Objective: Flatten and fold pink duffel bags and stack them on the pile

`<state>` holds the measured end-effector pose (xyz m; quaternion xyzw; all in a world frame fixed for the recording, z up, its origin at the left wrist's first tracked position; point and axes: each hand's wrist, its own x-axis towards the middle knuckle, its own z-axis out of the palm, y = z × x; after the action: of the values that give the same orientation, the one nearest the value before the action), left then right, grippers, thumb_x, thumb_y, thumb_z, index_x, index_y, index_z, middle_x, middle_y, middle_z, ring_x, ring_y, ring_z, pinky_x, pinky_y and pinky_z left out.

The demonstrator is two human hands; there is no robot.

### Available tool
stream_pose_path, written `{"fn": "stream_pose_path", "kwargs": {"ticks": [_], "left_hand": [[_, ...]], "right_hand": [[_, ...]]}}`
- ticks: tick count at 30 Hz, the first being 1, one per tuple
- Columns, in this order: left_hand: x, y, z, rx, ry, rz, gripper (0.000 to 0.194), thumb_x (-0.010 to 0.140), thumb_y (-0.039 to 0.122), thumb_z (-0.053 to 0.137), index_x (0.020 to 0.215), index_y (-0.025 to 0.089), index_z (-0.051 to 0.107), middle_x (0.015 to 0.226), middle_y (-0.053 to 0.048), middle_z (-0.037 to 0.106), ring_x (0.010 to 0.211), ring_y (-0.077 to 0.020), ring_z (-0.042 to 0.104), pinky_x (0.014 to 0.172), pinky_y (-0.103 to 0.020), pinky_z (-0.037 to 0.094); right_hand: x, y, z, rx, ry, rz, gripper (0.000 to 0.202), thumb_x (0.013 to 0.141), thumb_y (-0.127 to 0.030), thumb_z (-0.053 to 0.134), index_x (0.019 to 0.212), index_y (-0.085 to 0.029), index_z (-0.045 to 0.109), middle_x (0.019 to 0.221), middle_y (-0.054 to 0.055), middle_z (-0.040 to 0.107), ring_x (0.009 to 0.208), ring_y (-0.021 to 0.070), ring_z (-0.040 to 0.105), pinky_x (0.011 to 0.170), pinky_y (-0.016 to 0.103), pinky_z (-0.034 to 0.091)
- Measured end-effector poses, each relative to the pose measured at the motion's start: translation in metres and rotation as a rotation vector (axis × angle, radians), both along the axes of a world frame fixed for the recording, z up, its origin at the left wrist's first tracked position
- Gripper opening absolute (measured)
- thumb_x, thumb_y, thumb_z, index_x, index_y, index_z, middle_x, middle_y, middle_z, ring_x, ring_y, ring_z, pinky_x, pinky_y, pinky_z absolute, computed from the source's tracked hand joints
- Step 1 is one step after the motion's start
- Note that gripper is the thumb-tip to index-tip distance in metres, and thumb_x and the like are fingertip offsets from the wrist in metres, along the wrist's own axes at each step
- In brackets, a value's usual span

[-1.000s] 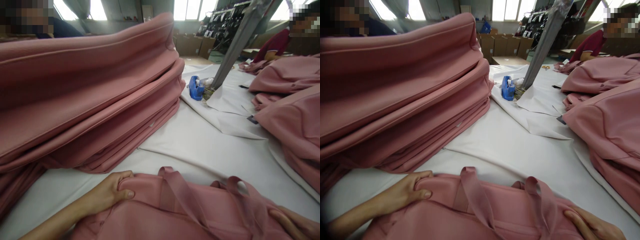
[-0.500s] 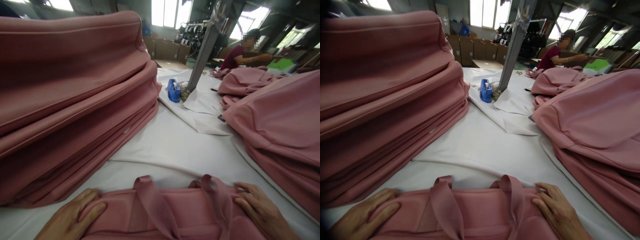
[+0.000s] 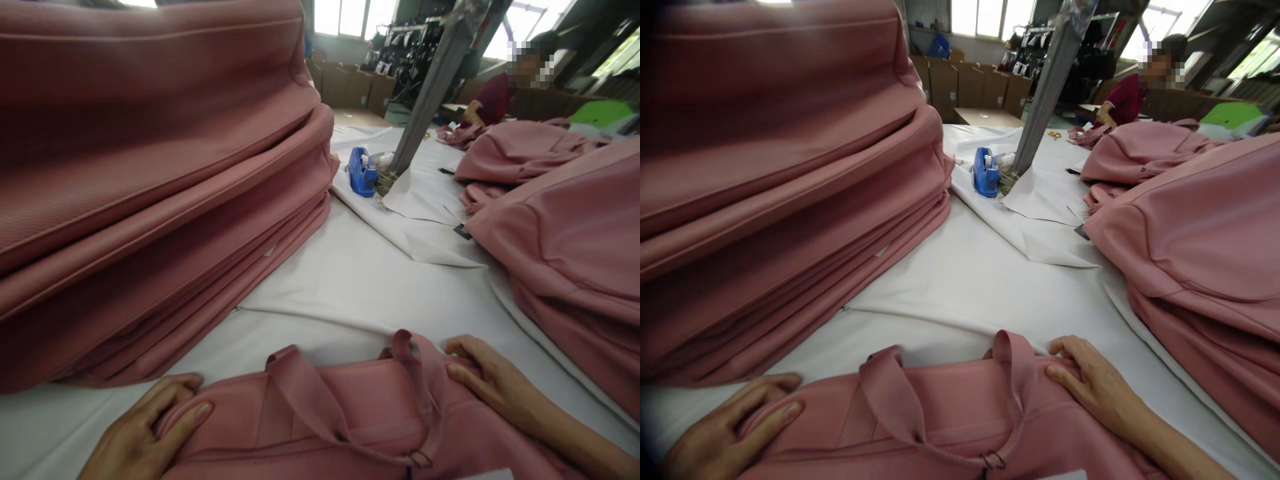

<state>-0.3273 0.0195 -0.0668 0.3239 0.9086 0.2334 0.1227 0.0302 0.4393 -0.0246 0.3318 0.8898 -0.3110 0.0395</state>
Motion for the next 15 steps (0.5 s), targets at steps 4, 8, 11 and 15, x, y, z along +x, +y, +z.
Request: {"fn": "stream_pose_path", "kwargs": {"ticks": [4,8,11,15], "left_hand": [[-0.002,0.010,0.028,0.013,0.137,-0.163,0.041,0.085,0.054,0.055,0.117,0.028,0.059,0.128,-0.004,0.062,0.113,-0.0258,0.062,0.094,-0.038,0.055],[0.028,0.046,0.070,0.071,0.491,-0.468,0.050,0.090,0.049,0.046,0.135,0.028,0.050,0.151,-0.006,0.040,0.136,-0.0321,0.040,0.115,-0.051,0.030],[0.055,0.067,0.063,0.058,0.783,-0.648,0.088,0.081,0.069,0.047,0.149,0.014,0.032,0.146,-0.018,0.045,0.132,-0.0397,0.042,0.117,-0.054,0.013],[0.068,0.063,0.017,-0.053,0.865,-0.598,0.102,0.077,0.072,0.048,0.150,0.006,0.025,0.134,-0.028,0.053,0.115,-0.0448,0.052,0.109,-0.060,0.017]], "right_hand": [[-0.003,0.002,-0.001,-0.071,-0.049,0.022,0.031,0.092,-0.055,0.049,0.095,-0.024,0.051,0.092,0.001,0.059,0.086,0.0209,0.055,0.077,0.036,0.044],[-0.006,0.001,0.000,-0.040,-0.056,0.018,0.031,0.090,-0.052,0.053,0.100,-0.023,0.049,0.096,0.002,0.058,0.088,0.0216,0.054,0.078,0.036,0.043],[-0.006,0.001,0.001,-0.015,-0.061,0.017,0.031,0.089,-0.051,0.053,0.101,-0.023,0.049,0.093,0.002,0.057,0.086,0.0222,0.053,0.076,0.037,0.042],[0.000,0.000,-0.002,-0.014,-0.025,-0.017,0.033,0.088,-0.054,0.054,0.099,-0.023,0.050,0.093,0.002,0.058,0.085,0.0219,0.054,0.075,0.036,0.043]]}}
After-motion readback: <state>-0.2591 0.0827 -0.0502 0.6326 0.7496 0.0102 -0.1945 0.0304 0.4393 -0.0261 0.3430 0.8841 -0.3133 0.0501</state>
